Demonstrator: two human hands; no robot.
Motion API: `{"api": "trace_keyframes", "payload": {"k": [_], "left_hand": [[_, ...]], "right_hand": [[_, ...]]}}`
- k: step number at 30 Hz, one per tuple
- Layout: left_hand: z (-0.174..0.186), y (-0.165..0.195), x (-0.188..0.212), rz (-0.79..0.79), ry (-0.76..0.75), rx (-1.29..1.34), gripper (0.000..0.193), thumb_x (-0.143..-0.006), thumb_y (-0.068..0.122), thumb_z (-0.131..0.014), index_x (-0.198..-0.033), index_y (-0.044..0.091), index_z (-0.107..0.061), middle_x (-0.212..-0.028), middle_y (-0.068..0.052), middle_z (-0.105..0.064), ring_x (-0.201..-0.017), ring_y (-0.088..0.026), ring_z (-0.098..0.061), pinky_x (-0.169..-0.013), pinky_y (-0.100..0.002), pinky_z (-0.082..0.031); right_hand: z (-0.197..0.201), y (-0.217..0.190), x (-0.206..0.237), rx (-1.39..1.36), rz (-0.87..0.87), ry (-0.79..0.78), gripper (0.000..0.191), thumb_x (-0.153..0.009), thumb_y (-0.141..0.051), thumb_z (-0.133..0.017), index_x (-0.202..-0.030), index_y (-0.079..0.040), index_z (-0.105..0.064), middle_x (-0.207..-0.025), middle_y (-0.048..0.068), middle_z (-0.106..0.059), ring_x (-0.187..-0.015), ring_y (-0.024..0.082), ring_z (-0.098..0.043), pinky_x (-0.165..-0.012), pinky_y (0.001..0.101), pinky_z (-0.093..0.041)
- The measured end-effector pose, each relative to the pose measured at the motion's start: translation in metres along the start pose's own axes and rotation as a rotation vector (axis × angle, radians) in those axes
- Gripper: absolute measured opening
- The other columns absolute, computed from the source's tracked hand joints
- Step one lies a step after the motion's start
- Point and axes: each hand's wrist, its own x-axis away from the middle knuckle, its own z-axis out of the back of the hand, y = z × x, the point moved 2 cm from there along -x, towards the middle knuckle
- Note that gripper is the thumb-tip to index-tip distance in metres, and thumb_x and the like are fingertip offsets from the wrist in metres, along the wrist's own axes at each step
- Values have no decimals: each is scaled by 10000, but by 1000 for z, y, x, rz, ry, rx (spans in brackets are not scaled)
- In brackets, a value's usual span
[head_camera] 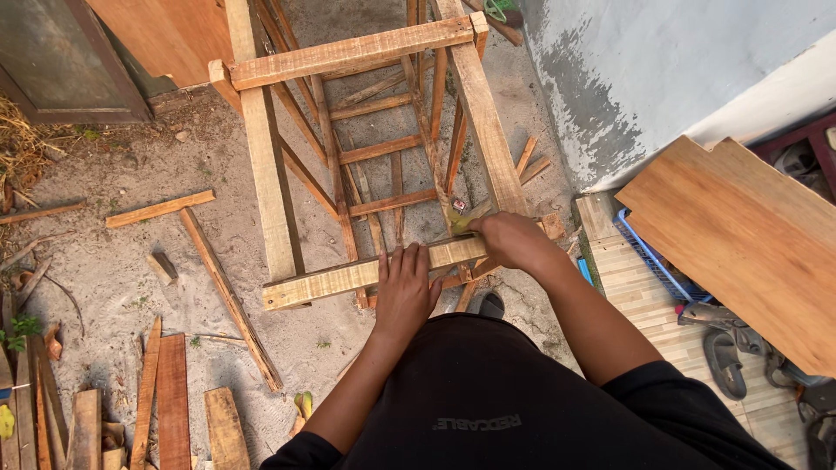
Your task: The person sands the surface of a wooden ladder-like structure using a small piece of sandpaper by hand, moving across the horizontal and vertical slats.
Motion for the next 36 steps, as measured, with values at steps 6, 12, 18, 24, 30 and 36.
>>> {"api": "trace_keyframes", "payload": {"k": [6,12,18,24,30,36], "left_hand": [[-5,10,-9,-4,-17,-47,676,-910,400,-705,-1401,-19,-504,-1386,-192,-559,-1332,-370,-500,-1134,-600,-348],[-18,20,-19,-33,-26,-83,636,-934,405,-671,-1386,-17,-519,-1354,-198,-584,-1302,-376,-525,-1130,-613,-335],[-20,30,-30,-43,-11,-103,621,-909,362,-721,-1366,-18,-543,-1322,-175,-621,-1241,-353,-568,-1079,-569,-403],[-8,32,-37,-15,-93,-51,642,-871,335,-781,-1350,-23,-547,-1296,-175,-614,-1190,-348,-566,-1070,-514,-411],[-1,37,-36,-9,-43,-23,651,-842,304,-787,-1366,-2,-550,-1312,-142,-614,-1213,-328,-562,-1085,-510,-395],[-3,35,-30,5,-31,1,619,-860,298,-773,-1357,-6,-564,-1325,-153,-629,-1267,-336,-565,-1104,-508,-384]], "right_hand": [[-1,9,16,14,157,166,343,-860,-51,-593,-1167,-107,-736,-1159,139,-751,-1006,338,-734,-884,448,-603],[8,63,36,-179,-104,165,382,-936,-39,-531,-1260,-156,-694,-1273,56,-717,-1059,261,-726,-934,410,-614],[-23,69,54,143,140,521,417,-894,13,-503,-1241,-112,-699,-1339,77,-680,-1273,280,-652,-1132,449,-456],[-34,75,49,111,0,391,443,-916,67,-490,-1291,-73,-680,-1380,118,-654,-1324,282,-579,-1207,450,-356],[-29,70,52,90,37,329,421,-977,82,-450,-1266,-102,-695,-1372,101,-675,-1302,234,-623,-1302,464,-318],[-24,75,50,68,196,367,521,-837,78,-460,-1303,-24,-669,-1351,170,-664,-1294,327,-597,-1167,447,-374]]}}
